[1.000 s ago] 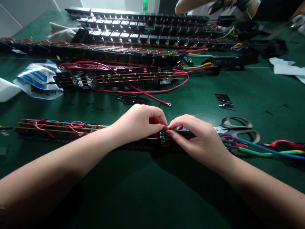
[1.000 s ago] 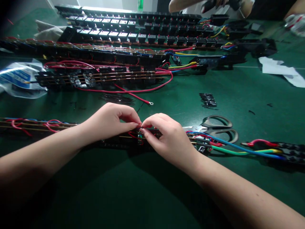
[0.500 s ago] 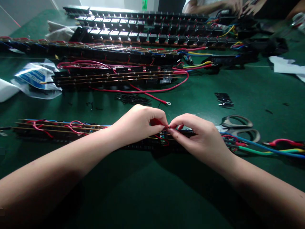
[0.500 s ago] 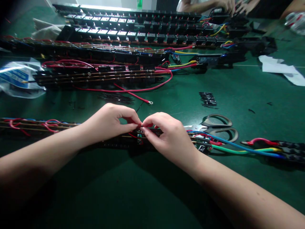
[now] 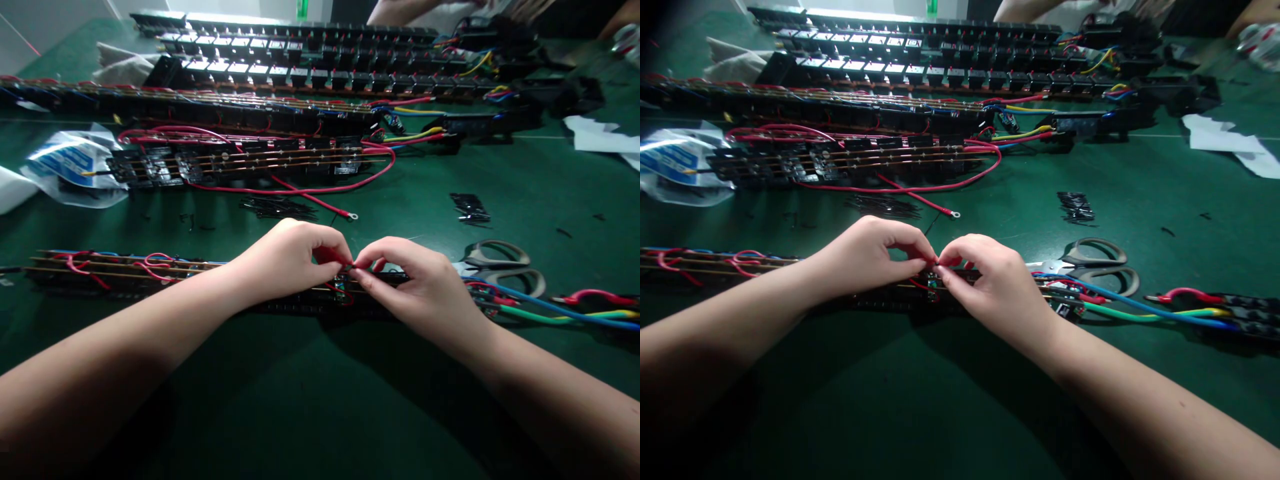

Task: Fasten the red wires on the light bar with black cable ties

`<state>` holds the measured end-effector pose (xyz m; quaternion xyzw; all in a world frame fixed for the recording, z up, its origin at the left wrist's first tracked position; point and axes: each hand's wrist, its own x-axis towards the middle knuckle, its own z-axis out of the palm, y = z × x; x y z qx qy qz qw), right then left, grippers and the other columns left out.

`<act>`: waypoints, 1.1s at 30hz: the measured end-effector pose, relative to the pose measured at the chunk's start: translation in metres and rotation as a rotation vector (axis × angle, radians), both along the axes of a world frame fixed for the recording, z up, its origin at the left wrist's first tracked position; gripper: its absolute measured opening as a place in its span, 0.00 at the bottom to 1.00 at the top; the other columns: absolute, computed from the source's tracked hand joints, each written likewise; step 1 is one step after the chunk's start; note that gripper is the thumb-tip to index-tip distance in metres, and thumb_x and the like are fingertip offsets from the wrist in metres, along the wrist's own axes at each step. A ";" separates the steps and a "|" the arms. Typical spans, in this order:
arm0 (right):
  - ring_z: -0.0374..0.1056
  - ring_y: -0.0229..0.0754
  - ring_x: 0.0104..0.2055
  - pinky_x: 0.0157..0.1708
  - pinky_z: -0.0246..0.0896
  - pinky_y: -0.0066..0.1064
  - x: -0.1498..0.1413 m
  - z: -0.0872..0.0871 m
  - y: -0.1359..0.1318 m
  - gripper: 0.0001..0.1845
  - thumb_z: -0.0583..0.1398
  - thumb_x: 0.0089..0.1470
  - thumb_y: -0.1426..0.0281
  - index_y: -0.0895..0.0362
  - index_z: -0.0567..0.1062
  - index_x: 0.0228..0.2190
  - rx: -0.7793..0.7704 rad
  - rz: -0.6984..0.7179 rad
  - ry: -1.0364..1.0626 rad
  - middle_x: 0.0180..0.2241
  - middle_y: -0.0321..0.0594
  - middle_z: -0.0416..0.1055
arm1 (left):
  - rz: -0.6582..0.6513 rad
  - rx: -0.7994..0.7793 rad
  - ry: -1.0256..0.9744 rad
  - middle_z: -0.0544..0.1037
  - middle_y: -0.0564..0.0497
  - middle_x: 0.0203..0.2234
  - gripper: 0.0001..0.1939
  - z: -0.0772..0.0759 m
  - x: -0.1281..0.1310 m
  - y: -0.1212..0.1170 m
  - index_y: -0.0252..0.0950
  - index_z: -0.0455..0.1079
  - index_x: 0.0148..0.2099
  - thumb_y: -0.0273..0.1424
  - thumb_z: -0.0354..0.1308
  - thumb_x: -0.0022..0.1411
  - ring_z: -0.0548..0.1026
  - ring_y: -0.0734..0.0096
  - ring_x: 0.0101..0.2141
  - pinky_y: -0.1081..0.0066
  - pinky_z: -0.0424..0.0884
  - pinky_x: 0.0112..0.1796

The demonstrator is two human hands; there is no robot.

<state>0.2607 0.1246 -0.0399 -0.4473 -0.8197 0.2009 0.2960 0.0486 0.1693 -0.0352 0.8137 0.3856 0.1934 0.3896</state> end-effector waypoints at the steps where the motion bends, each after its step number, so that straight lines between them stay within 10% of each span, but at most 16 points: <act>1: 0.72 0.38 0.31 0.29 0.66 0.29 0.000 0.000 0.000 0.04 0.62 0.59 0.75 0.54 0.75 0.33 -0.001 0.000 0.000 0.31 0.37 0.77 | 0.001 -0.004 -0.002 0.84 0.57 0.30 0.09 0.000 0.000 0.000 0.39 0.81 0.38 0.25 0.61 0.58 0.80 0.75 0.33 0.78 0.71 0.37; 33: 0.73 0.38 0.35 0.34 0.66 0.30 -0.004 -0.002 0.001 0.08 0.62 0.58 0.80 0.55 0.75 0.32 0.005 0.037 0.042 0.32 0.36 0.76 | -0.044 -0.159 0.024 0.82 0.58 0.33 0.09 -0.004 0.003 0.006 0.39 0.78 0.40 0.26 0.56 0.61 0.79 0.75 0.35 0.76 0.71 0.37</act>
